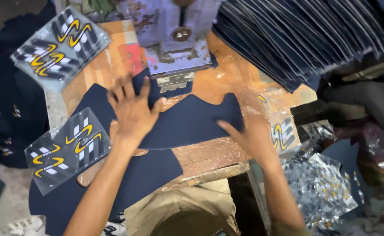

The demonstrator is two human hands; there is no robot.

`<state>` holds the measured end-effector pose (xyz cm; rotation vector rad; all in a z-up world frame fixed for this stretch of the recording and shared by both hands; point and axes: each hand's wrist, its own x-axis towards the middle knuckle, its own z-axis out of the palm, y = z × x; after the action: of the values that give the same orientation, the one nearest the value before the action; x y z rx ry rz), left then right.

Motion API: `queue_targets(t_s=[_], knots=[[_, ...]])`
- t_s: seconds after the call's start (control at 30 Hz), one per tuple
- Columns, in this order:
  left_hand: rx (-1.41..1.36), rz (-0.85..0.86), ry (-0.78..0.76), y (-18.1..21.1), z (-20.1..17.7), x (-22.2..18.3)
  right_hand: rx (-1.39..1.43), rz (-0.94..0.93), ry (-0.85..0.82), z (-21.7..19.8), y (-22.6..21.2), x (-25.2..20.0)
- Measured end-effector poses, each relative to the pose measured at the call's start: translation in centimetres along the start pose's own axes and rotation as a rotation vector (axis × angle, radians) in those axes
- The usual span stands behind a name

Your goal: Manually applying and pressing heat-transfer stickers onto pre-cut fabric pieces using a specialized press machine.

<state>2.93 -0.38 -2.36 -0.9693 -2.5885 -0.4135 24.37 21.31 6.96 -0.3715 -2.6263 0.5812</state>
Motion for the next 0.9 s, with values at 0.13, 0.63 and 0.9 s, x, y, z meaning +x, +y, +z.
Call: queue_targets(t_s=[0.13,0.63,0.9], knots=[[-0.199,-0.004,-0.124,1.4,-2.5,-2.2,-0.207,0.229,0.386,-0.8,13.5,-11.4],[-0.22,0.119,-0.063,0.5,-0.7,-4.5,0.596,0.173,0.089,-1.7,-2.0,-0.5],[-0.272,0.136,-0.033,0.4,-1.7,-5.0,0.899,0.528,-0.343,8.2,2.6,2.8]])
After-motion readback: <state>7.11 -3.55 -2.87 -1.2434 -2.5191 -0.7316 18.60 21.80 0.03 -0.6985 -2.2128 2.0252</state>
